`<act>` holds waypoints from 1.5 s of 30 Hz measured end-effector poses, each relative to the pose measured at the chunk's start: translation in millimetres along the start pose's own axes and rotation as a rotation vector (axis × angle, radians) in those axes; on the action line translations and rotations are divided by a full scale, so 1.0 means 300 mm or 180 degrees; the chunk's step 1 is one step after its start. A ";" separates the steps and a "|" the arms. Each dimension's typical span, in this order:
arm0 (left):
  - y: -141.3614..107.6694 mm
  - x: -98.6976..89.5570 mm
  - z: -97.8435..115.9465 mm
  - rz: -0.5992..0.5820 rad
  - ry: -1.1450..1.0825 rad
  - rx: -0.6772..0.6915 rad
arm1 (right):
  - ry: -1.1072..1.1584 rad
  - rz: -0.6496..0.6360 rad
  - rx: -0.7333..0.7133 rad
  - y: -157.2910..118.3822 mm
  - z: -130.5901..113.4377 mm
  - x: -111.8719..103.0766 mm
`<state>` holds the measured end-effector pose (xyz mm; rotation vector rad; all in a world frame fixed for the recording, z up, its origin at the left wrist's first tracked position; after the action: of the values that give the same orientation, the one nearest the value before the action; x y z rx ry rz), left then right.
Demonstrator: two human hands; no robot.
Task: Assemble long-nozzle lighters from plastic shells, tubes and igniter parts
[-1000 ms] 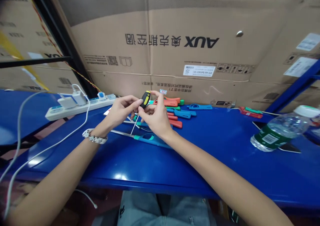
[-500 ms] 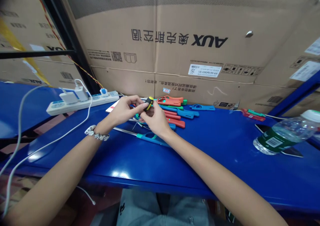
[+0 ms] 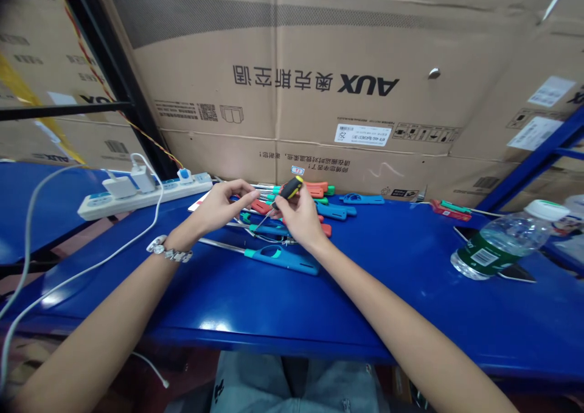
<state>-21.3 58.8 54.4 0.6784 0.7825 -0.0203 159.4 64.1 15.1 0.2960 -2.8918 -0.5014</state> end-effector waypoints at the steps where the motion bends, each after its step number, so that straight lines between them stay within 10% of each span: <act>1: 0.000 0.001 0.000 -0.0037 0.0056 0.0029 | -0.0036 0.0007 0.0002 -0.002 0.001 -0.011; 10: 0.003 0.017 -0.029 -0.0087 0.0239 0.0117 | -0.0122 -0.0335 0.0075 -0.037 0.053 0.067; 36: -0.005 0.031 -0.025 -0.0477 0.0218 -0.0013 | 0.0390 -0.0124 0.0319 -0.043 0.032 -0.003; 45: -0.044 0.100 0.021 -0.1408 -0.0320 -0.0048 | 0.0406 0.0310 -0.0025 -0.057 -0.079 -0.135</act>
<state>1.1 51.5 30.5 0.4755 0.8217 -0.4470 206.3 50.0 24.9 0.1779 -2.7641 -0.4596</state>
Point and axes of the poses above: each hand's wrist, its own y-axis towards the middle knuckle, its own x-axis out of the palm, z = x × y, the point moved 4 cm from there along y, towards the middle knuckle, and after that the axes turned 13 degrees about y, right-handed, at the moved point
